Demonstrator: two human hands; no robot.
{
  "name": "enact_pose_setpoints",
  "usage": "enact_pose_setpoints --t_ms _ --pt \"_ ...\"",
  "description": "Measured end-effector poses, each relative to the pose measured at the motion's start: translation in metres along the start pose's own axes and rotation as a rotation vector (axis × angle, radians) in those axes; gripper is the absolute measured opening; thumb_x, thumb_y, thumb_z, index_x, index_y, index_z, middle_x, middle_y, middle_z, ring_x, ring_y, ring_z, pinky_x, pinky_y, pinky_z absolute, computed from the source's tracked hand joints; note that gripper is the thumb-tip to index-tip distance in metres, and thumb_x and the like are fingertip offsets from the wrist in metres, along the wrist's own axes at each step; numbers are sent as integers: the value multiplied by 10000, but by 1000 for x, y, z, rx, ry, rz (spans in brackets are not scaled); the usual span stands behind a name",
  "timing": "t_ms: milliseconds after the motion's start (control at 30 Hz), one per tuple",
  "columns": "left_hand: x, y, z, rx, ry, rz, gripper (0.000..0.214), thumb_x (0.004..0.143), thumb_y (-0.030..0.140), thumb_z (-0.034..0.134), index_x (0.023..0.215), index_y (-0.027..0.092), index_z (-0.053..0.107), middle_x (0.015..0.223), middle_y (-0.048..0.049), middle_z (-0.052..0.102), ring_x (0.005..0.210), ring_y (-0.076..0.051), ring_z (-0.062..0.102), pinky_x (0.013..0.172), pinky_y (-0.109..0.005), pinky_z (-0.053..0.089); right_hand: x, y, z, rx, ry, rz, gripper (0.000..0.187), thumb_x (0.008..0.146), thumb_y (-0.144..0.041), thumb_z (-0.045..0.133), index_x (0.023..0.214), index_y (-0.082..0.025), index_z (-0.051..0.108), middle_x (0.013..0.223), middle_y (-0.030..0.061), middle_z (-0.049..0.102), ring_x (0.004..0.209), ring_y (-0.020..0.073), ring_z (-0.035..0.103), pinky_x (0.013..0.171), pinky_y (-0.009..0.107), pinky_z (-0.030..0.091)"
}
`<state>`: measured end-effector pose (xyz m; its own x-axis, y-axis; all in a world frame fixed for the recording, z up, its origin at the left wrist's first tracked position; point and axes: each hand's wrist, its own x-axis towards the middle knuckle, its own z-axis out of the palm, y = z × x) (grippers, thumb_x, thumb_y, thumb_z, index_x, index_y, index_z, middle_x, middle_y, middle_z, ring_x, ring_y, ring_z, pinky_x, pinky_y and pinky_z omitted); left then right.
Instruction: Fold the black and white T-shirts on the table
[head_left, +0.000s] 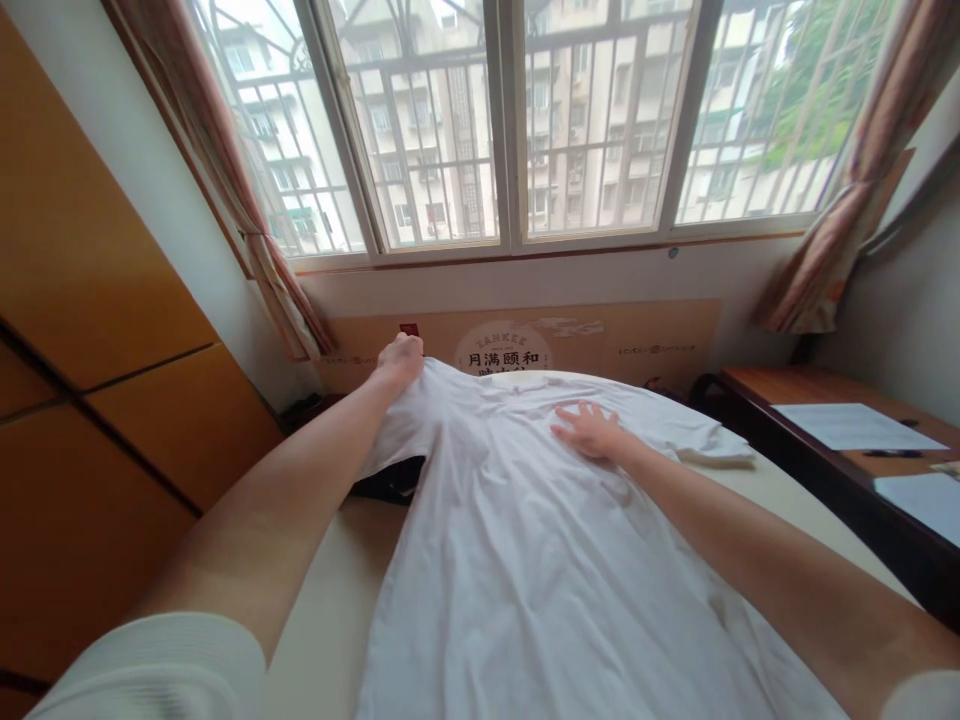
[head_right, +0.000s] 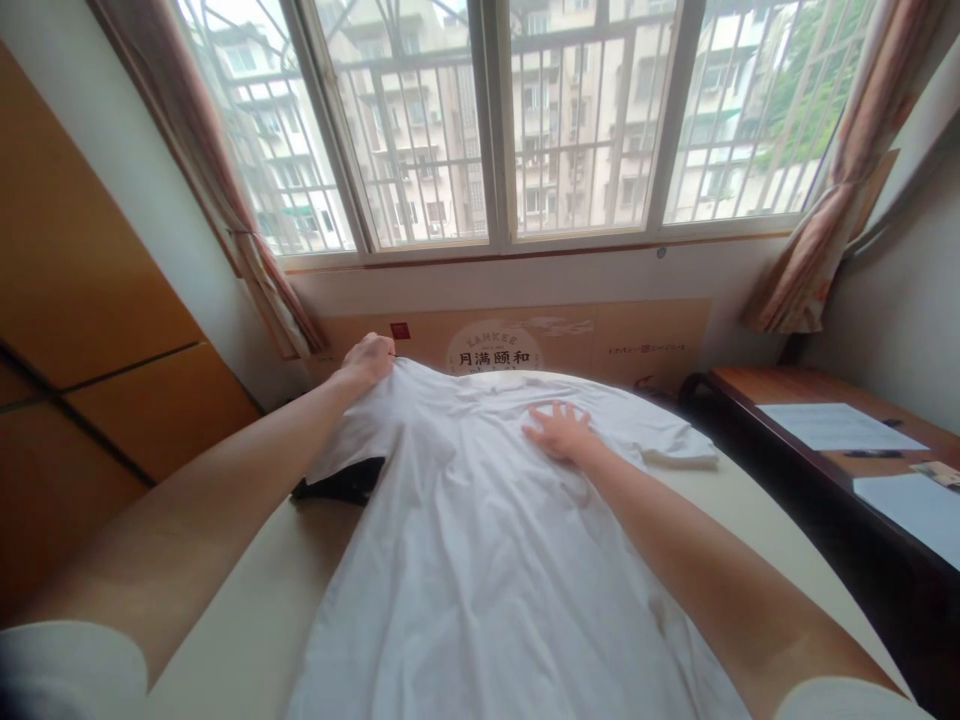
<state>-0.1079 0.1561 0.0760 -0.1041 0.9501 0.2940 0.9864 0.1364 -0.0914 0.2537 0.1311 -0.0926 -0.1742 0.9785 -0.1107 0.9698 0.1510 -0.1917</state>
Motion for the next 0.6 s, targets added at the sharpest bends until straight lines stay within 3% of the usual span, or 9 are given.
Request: enact_pose_setpoints --t_ms 167,333,467,600 --pt "14 9 10 44 29 -54 430 977 153 404 1288 152 702 1417 -196 593 1228 -304 617 1029 -395 471 10 3 3 17 -16 46 689 1045 -719 194 1671 -440 262 1769 131 163 1611 443 90 1176 777 68" --pt "4 24 24 84 -9 -108 410 962 223 528 1332 102 655 1418 -245 592 1331 -374 536 1121 -482 384 14 6 6 26 -2 23 722 1033 -731 271 1682 -417 238 1769 138 157 1615 442 66 1188 771 29" --pt "-6 52 22 40 -21 98 419 985 271 499 1344 106 641 1420 -242 589 1338 -396 526 1139 -526 364 22 7 8 43 125 26 728 1066 -660 190 1714 -336 110 1774 147 142 1621 392 104 1217 738 20" --pt "-26 101 39 -21 -184 353 431 1007 371 493 1353 163 645 1430 -173 624 1326 -333 568 1141 -438 390 41 1 9 78 120 102 719 1084 -591 172 1715 -249 136 1775 169 114 1628 374 74 1217 749 42"
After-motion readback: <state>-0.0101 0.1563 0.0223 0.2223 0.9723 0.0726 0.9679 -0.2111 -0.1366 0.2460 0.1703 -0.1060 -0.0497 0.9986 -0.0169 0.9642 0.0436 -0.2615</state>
